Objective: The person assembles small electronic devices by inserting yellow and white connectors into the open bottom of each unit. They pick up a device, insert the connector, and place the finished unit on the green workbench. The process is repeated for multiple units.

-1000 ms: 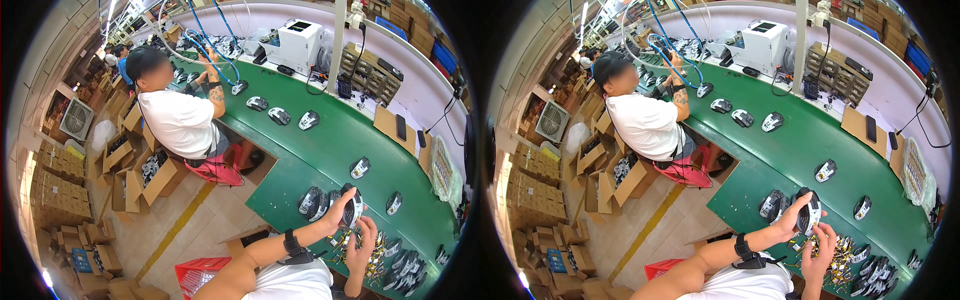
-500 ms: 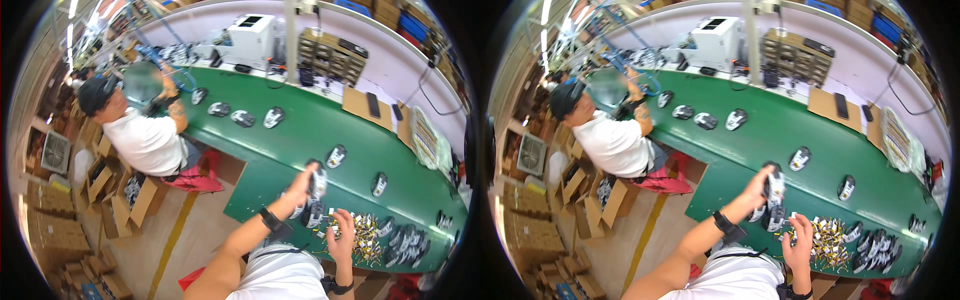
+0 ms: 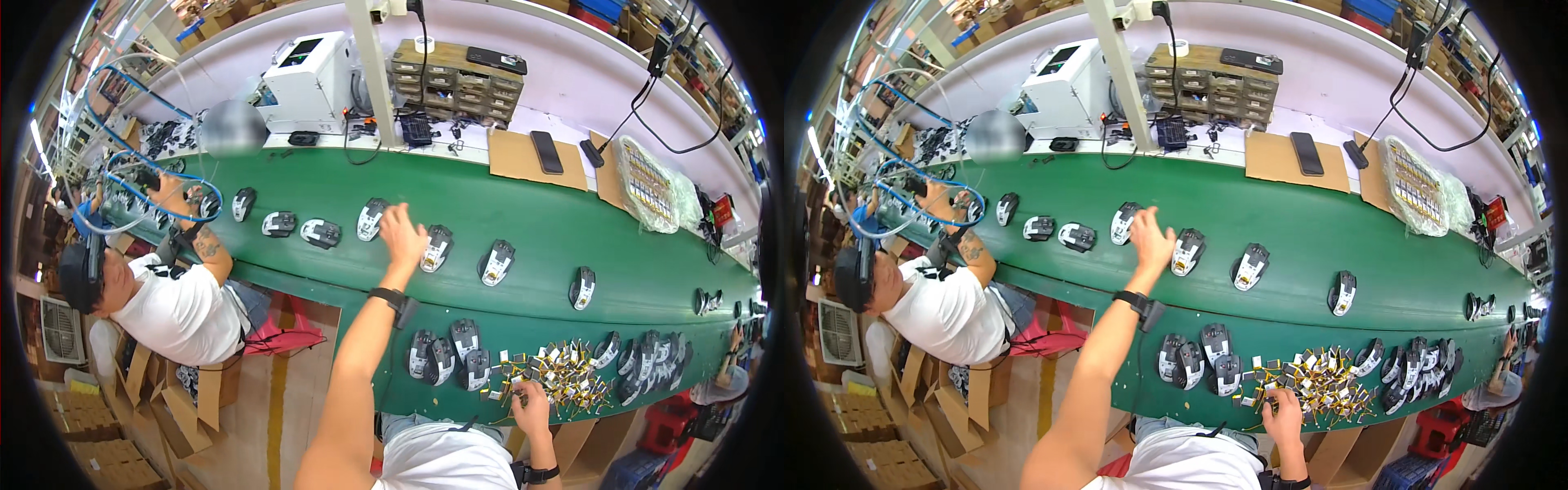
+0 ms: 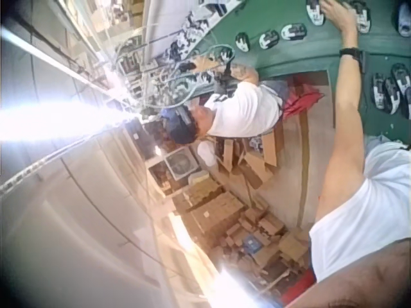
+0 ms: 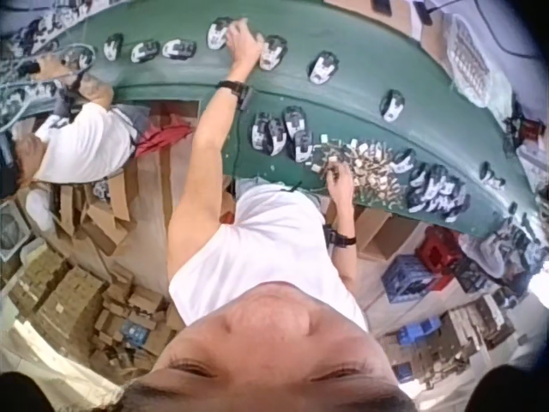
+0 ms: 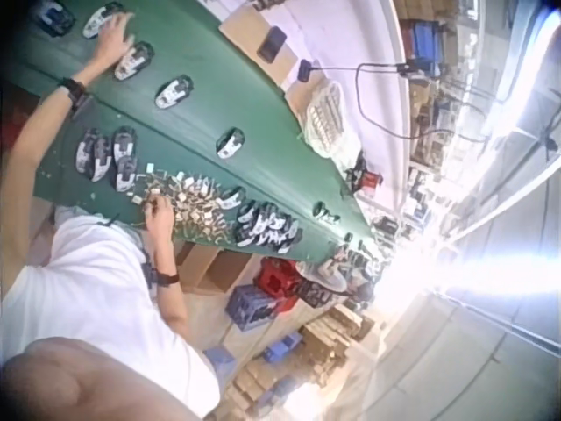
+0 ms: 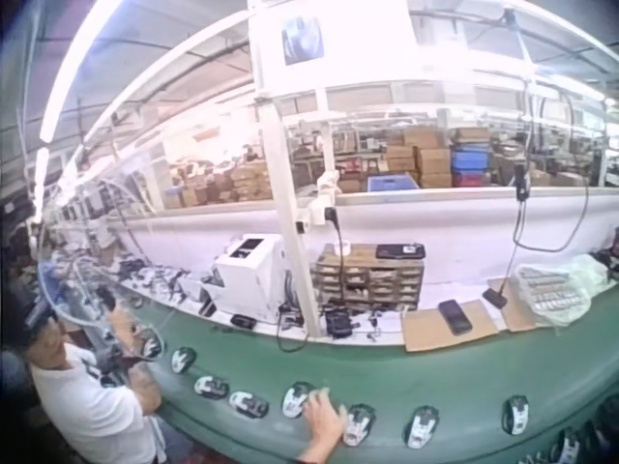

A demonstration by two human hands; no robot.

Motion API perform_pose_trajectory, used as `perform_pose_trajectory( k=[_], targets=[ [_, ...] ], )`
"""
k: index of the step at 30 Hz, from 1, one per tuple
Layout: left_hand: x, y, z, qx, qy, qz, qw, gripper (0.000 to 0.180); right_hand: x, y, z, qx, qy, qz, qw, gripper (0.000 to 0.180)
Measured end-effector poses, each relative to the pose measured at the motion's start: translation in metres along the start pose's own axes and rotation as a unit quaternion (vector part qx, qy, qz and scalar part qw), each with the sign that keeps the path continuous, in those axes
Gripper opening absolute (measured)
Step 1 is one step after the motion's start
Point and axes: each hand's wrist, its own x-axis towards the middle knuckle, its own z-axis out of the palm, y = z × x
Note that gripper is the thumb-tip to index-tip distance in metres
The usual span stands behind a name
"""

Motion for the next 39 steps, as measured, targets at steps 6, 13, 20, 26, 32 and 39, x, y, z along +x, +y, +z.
perform_pose_trajectory(
  k=[6,13,20,26,32,39],
  targets=[
    [0.053,-0.088,-0.015,0.129,-0.111,-0.169,0.971,0.099,0.007,-0.017,0.006,0.024,-0.059,0.089,0.994,0.042],
    [0.026,-0.072,-0.035,-0.006,-0.042,-0.074,0.996,0.076,0.013,0.009,0.015,0.034,-0.064,0.1,0.992,0.026],
    [-0.112,0.01,-0.156,-0.734,-0.222,-0.277,0.578,0.06,0.014,0.017,-0.001,0.102,0.012,0.02,0.995,0.017],
    [-0.231,0.039,-0.172,-0.82,-0.266,-0.261,0.434,0.058,0.032,0.014,-0.001,0.032,0.019,-0.1,0.994,0.015],
    [-0.274,0.045,-0.172,-0.741,-0.229,-0.278,0.567,0.05,0.044,0.014,0.048,0.084,-0.067,-0.047,0.993,0.015],
    [-0.289,0.054,-0.174,-0.749,-0.182,-0.287,0.569,0.047,0.038,0.02,0.048,0.397,-0.061,0.01,0.916,0.019]
  ],
)
